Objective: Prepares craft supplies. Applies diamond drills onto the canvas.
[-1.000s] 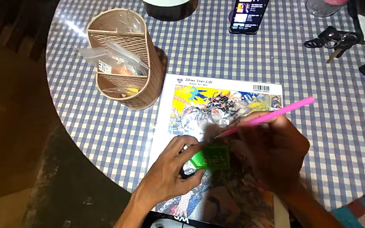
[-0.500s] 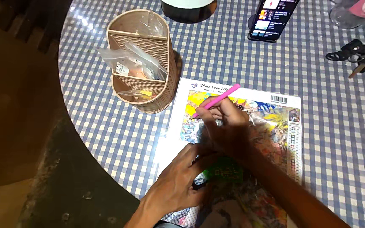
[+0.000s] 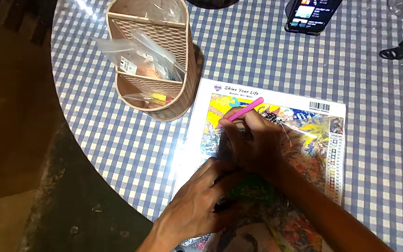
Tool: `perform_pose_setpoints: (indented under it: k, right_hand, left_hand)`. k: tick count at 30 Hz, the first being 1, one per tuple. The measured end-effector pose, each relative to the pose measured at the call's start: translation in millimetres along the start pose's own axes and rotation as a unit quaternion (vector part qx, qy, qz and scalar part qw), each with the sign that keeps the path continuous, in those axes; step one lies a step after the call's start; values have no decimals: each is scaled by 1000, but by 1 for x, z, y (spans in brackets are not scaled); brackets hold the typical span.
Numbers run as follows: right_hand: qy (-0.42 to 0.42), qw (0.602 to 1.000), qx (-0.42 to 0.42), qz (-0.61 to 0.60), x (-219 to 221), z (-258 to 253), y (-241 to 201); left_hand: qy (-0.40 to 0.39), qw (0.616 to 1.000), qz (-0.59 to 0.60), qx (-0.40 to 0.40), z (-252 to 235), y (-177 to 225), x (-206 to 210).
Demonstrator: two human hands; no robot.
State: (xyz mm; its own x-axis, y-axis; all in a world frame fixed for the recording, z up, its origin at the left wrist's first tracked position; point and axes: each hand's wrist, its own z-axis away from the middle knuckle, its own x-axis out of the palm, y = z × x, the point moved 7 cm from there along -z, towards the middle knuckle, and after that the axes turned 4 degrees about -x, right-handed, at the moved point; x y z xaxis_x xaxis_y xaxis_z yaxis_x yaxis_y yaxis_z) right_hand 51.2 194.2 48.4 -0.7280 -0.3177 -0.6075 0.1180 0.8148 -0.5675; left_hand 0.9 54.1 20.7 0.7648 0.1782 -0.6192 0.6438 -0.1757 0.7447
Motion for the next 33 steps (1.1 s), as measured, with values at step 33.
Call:
perform_pose_setpoints:
  k: [33]
  right_hand:
    - [-6,999,-34,36,2,0,-6]
  left_hand:
    - [-8,1000,-4,-6,-1,0,0]
